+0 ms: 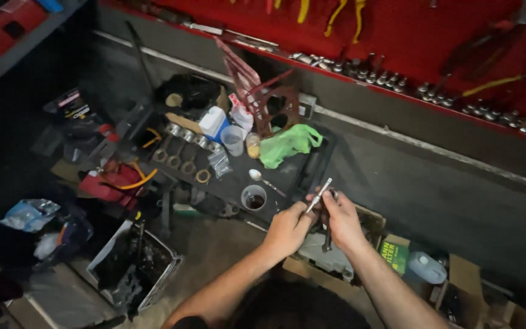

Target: The person organizes various tools in a garage, placing screwdrivers into a drawer and arranging sockets and wrenches on a workbench. They also handle a cardboard box and a plastic bag containing parts, moving them around the workspace.

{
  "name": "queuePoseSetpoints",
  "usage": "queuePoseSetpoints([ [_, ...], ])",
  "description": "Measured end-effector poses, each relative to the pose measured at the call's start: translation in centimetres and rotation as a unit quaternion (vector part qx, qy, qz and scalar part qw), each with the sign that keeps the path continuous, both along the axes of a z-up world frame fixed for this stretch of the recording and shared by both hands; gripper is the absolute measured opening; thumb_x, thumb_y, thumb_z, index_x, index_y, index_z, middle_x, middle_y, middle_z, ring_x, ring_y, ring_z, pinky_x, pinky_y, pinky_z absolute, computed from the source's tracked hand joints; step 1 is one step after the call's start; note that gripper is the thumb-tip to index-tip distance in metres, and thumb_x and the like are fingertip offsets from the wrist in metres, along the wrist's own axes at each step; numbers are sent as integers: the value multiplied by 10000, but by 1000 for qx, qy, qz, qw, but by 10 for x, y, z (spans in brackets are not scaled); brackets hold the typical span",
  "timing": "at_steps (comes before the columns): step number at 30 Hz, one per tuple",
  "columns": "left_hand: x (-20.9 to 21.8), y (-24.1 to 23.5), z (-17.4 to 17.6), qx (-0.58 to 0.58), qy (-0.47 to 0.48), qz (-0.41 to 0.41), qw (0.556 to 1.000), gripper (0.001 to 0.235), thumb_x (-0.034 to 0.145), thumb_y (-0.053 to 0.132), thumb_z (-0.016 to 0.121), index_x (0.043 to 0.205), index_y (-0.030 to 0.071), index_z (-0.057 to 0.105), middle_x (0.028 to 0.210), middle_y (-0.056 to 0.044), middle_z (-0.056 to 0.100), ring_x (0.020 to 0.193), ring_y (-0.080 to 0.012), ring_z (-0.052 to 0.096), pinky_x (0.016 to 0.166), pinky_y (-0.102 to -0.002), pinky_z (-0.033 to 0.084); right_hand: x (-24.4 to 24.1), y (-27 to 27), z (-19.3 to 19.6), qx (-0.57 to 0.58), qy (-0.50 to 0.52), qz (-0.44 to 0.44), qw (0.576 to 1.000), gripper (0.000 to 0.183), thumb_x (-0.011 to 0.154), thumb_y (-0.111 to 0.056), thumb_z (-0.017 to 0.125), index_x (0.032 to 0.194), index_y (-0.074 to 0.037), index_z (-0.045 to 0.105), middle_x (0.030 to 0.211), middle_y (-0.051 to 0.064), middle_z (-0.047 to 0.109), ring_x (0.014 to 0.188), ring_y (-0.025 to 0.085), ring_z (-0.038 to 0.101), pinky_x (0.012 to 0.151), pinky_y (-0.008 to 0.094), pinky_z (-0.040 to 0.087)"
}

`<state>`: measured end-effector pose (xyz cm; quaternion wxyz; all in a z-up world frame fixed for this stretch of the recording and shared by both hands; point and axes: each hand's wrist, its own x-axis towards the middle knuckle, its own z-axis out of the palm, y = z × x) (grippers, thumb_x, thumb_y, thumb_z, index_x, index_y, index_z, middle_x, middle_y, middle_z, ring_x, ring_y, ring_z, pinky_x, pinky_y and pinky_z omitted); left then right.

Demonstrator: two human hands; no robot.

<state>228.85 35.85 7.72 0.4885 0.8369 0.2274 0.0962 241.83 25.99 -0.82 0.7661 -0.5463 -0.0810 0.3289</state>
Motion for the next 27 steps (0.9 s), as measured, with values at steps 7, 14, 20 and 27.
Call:
queuePoseSetpoints([
  [7, -3, 4, -1, 84, 60, 8, 995, 435, 1056, 403, 426, 962, 58, 673, 748, -243, 711, 834, -475, 722, 725, -564, 566, 1, 21, 9, -21, 19, 34, 999, 379, 1043, -356, 607, 1204, -17, 665, 1029, 212, 772, 899, 278, 766, 640, 374, 638],
  [14, 0, 8, 11, 59, -12, 61, 996, 403, 1067, 350, 413, 956, 29, 630, 757, -301, 694, 825, -520, 694, 706, -614, 538, 9, 45, 50, -20, -8, 83, 996, 373, 1025, -406, 608, 1183, -72, 654, 1038, 161, 790, 936, 218, 780, 554, 223, 586],
  [20, 38, 53, 18, 101, -51, 35, 993, 381, 1076, 337, 389, 961, 50, 611, 701, -247, 702, 761, -476, 720, 677, -580, 566, 48, 93, 52, 30, -31, 38, 998, 329, 1038, -406, 598, 1112, -86, 624, 942, 164, 782, 826, 165, 773, 393, 82, 388],
  [27, 63, 151, 40, 206, -75, 9, 976, 344, 1054, 356, 420, 932, 96, 610, 625, -206, 689, 685, -448, 723, 634, -574, 547, 62, 180, 90, 70, -60, -46, 995, 326, 1021, -381, 634, 1077, -60, 647, 922, 200, 777, 822, 218, 783, 402, 95, 354],
])
